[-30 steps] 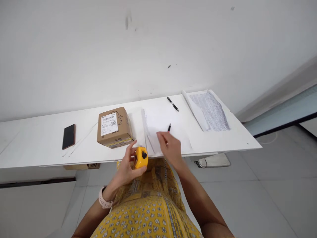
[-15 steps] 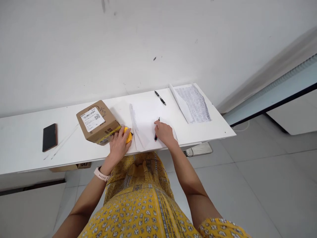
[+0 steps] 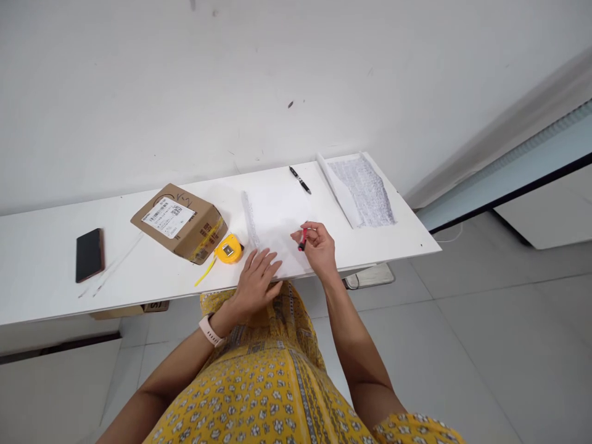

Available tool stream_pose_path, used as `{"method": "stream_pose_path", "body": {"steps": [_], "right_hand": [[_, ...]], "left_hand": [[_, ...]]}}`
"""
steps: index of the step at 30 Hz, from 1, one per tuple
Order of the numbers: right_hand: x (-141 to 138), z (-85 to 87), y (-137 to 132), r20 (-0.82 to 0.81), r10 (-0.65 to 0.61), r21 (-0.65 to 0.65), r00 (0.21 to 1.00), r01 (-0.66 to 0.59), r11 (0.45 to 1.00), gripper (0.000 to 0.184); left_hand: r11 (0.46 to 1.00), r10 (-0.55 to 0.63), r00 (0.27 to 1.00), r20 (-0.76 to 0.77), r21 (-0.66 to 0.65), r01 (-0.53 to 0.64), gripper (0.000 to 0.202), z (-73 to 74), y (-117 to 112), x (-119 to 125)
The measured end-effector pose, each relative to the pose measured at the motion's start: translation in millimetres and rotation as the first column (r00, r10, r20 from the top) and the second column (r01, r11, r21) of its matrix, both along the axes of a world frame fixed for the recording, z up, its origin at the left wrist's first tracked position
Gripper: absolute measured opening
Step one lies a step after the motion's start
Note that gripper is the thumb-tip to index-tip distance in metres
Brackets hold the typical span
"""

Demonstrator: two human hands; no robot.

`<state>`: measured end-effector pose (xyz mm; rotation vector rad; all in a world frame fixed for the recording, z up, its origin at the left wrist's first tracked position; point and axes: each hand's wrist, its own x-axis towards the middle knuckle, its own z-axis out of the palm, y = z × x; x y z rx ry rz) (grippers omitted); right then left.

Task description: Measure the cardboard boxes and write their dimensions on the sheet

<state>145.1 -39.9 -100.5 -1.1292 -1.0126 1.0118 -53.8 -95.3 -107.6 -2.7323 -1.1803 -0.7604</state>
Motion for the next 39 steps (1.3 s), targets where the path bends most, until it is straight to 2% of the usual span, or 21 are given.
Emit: {"method": "stream_pose_path", "body": {"steps": [3, 6, 11, 15, 18, 23, 27, 30, 34, 39], "right_hand": [[-18.4, -0.3, -1.0, -0.004, -0.029, -0.023, 1.0, 0.029, 0.999, 0.036], [-39.8, -2.1, -5.0, -0.014, 0.087, -0.07, 0.996, -0.087, 0.994, 0.043], [-67.3, -8.6, -15.2, 0.096, 0.281, -0.085, 0.955, -0.274, 0.958, 0.045], [-70.7, -16.3, -22.8, 0.221, 0.283, -0.125, 0.933, -0.261, 0.957, 0.041], [-65.9, -17.8, -25.3, 0.228, 0.264, -0.123, 0.937, -0.242, 0.963, 0.042], [-59.5, -13.3, -19.2, 0.17, 0.321, -0.12, 0.932, -0.304, 0.945, 0.036], [-60.6, -14.4, -7.0, 0.128, 0.278, -0.1, 0.952, -0.267, 0.959, 0.035], [-61.0, -17.4, -3.3, 0.16, 0.233, -0.09, 0.959, -0.221, 0.971, 0.03], [-59.3, -19.9, -13.4, 0.28, 0.24, -0.115, 0.93, -0.215, 0.97, 0.03], [-58.7, -22.9, -27.4, 0.275, 0.289, -0.086, 0.917, -0.276, 0.957, 0.022]], "left_hand": [[0.998, 0.067, 0.998, 0.009, -0.002, -0.067, 0.028, -15.1, -5.8, -0.9], [0.993, 0.115, 0.99, 0.077, 0.025, -0.117, 0.026, -28.1, -12.3, -12.9], [0.994, 0.092, 0.979, 0.184, 0.041, -0.101, 0.024, -42.4, -17.6, -24.5], [0.993, 0.056, 0.963, 0.264, 0.086, -0.081, 0.024, -50.3, -16.4, -25.8], [0.994, 0.04, 0.953, 0.3, 0.09, -0.07, 0.025, -52.7, -16.5, -25.8], [0.994, 0.067, 0.933, 0.354, 0.058, -0.093, 0.019, -51.0, -16.2, -21.2], [0.991, 0.122, 0.928, 0.351, 0.015, -0.136, 0.017, -49.4, -11.7, -14.7], [0.988, 0.153, 0.927, 0.342, -0.02, -0.156, 0.018, -49.8, -10.4, -12.1], [0.988, 0.145, 0.933, 0.33, -0.003, -0.152, 0.019, -51.9, -15.6, -13.0], [0.991, 0.131, 0.941, 0.314, -0.021, -0.131, 0.024, -57.2, -20.4, -16.5]]}}
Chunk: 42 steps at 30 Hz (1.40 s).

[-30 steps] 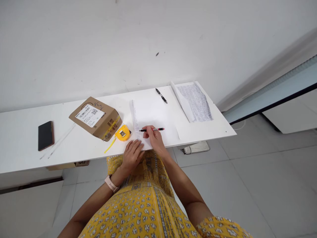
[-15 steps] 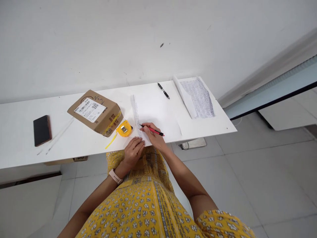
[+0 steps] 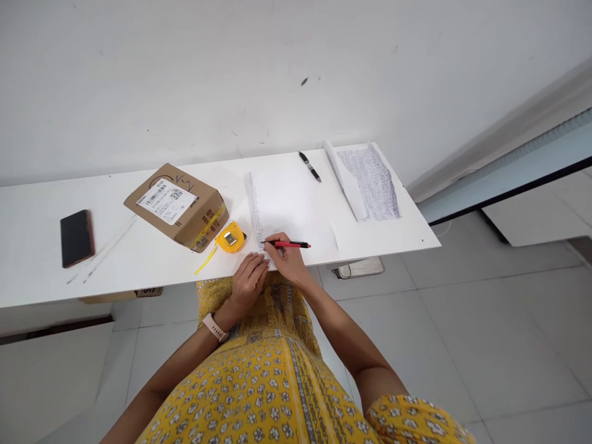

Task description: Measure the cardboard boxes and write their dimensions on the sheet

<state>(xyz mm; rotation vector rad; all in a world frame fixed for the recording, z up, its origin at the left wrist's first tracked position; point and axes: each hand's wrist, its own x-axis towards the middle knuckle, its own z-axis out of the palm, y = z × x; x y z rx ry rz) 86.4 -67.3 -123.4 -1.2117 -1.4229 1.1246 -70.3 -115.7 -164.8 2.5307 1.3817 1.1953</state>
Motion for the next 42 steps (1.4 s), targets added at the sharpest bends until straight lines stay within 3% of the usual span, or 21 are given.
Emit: {"method": "stream_pose_path", "body": {"steps": [6, 12, 27, 33, 42], "right_hand": [[-4.7, -4.9, -1.7, 0.172, -0.081, 0.053, 0.982, 0.073, 0.996, 0.024], [-8.3, -5.1, -1.2, 0.278, -0.048, 0.128, 0.959, 0.013, 0.992, 0.023], [-7.1, -2.3, -1.4, 0.309, -0.036, 0.105, 0.95, 0.003, 0.994, 0.023], [-8.6, 0.1, -1.7, 0.316, -0.041, 0.105, 0.948, 0.008, 0.994, 0.023], [-7.5, -4.1, -1.9, 0.292, -0.035, 0.094, 0.956, 0.008, 0.996, 0.024]], "left_hand": [[1.0, -0.03, 0.999, -0.04, 0.0, 0.03, 0.028, -3.7, -0.3, -3.1], [0.998, -0.002, 1.0, -0.031, 0.066, 0.004, 0.022, -3.8, -0.5, -1.5], [1.0, -0.02, 1.0, -0.003, -0.021, 0.02, 0.025, -6.6, -1.0, -0.6], [0.999, -0.019, 1.0, 0.011, 0.028, 0.019, 0.023, -5.0, -0.7, -0.3], [0.999, -0.028, 1.0, -0.001, -0.026, 0.028, 0.025, -7.9, -1.0, -1.3]]}}
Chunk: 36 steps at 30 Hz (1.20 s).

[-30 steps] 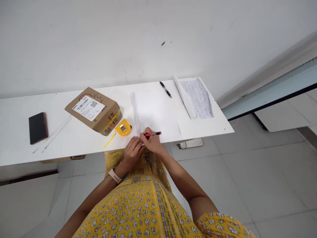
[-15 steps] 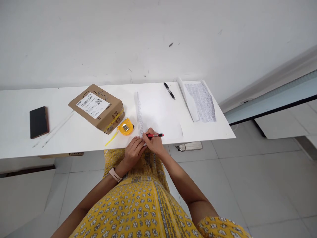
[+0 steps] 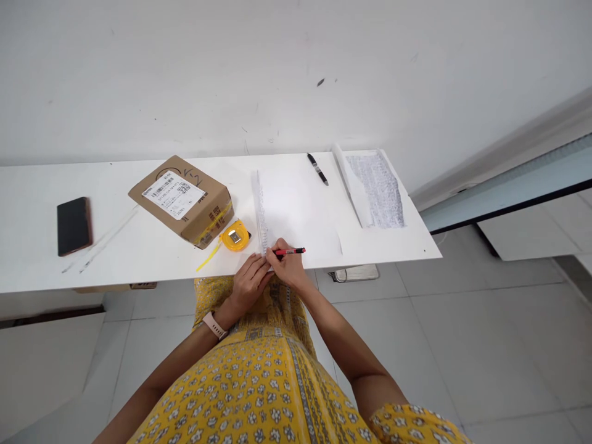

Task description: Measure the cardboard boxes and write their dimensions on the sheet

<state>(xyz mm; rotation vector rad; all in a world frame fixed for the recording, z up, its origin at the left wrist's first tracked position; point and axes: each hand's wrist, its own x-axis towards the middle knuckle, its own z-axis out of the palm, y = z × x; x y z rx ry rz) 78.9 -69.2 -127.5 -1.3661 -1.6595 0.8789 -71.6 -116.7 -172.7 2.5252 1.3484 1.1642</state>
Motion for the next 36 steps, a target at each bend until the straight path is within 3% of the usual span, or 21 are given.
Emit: {"method": "stream_pose_path", "body": {"steps": [14, 25, 30, 36], "right_hand": [[0.4, 2.9, 0.2, 0.003, 0.004, -0.001, 1.0, -0.004, 1.0, 0.024], [1.6, 0.9, 0.3, 0.024, -0.005, 0.025, 1.0, 0.004, 1.0, 0.022], [2.1, -1.3, 1.3, 0.034, 0.0, 0.049, 0.999, -0.002, 0.999, 0.022], [2.3, -1.7, 1.9, 0.047, 0.002, 0.054, 0.999, -0.004, 0.999, 0.022]], "left_hand": [[0.996, 0.036, 0.999, -0.031, 0.079, -0.034, 0.02, 8.4, 0.1, 1.1], [0.999, 0.011, 1.0, 0.007, 0.031, -0.011, 0.024, 1.9, -0.5, 0.0], [0.997, 0.008, 1.0, 0.027, 0.083, -0.01, 0.023, 2.6, -0.1, 0.7], [1.0, 0.003, 0.999, 0.038, 0.004, -0.003, 0.023, 0.4, -0.7, 0.1]]}}
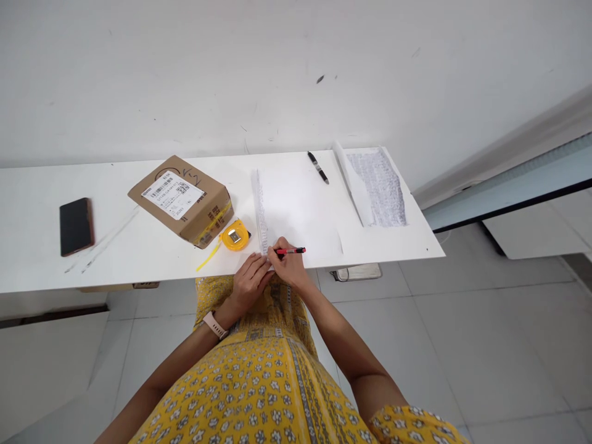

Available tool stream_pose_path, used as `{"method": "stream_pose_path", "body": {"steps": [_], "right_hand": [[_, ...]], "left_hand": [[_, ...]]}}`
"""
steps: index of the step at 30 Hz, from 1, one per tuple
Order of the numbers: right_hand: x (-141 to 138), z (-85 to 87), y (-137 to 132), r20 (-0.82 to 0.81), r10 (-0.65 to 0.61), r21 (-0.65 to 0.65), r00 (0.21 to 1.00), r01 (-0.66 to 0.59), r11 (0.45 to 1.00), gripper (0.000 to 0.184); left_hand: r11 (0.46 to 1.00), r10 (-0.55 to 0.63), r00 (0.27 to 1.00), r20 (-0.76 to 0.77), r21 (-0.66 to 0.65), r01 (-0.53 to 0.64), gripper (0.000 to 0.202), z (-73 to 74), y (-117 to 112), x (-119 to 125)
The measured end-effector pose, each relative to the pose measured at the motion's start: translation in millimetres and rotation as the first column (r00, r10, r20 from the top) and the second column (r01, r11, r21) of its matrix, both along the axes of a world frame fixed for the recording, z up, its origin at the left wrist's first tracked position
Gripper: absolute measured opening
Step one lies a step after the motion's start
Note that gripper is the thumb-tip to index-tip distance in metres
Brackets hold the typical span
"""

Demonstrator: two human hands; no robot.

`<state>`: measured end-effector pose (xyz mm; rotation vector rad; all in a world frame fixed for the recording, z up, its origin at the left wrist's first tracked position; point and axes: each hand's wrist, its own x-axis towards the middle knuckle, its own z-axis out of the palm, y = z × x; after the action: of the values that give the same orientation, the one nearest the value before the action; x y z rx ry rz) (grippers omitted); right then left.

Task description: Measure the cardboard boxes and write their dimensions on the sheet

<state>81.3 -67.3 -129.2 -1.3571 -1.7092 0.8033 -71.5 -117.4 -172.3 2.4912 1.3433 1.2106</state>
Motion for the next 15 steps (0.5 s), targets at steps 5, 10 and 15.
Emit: {"method": "stream_pose_path", "body": {"steps": [5, 10, 15], "right_hand": [[-0.2, 1.2, -0.5, -0.007, -0.014, -0.009, 1.0, 0.014, 1.0, 0.022], [0.0, 1.7, -0.9, -0.001, -0.009, -0.008, 1.0, 0.009, 1.0, 0.021], [0.5, 1.4, -0.2, -0.02, -0.002, -0.011, 1.0, 0.002, 1.0, 0.021]], "left_hand": [[1.0, 0.008, 1.0, -0.006, 0.012, -0.008, 0.022, 0.3, -0.4, -0.4], [1.0, 0.007, 1.0, -0.018, 0.017, -0.007, 0.022, 2.1, -0.1, 0.1], [0.995, 0.015, 0.999, -0.029, 0.097, -0.012, 0.023, 5.2, -0.4, 0.7]]}}
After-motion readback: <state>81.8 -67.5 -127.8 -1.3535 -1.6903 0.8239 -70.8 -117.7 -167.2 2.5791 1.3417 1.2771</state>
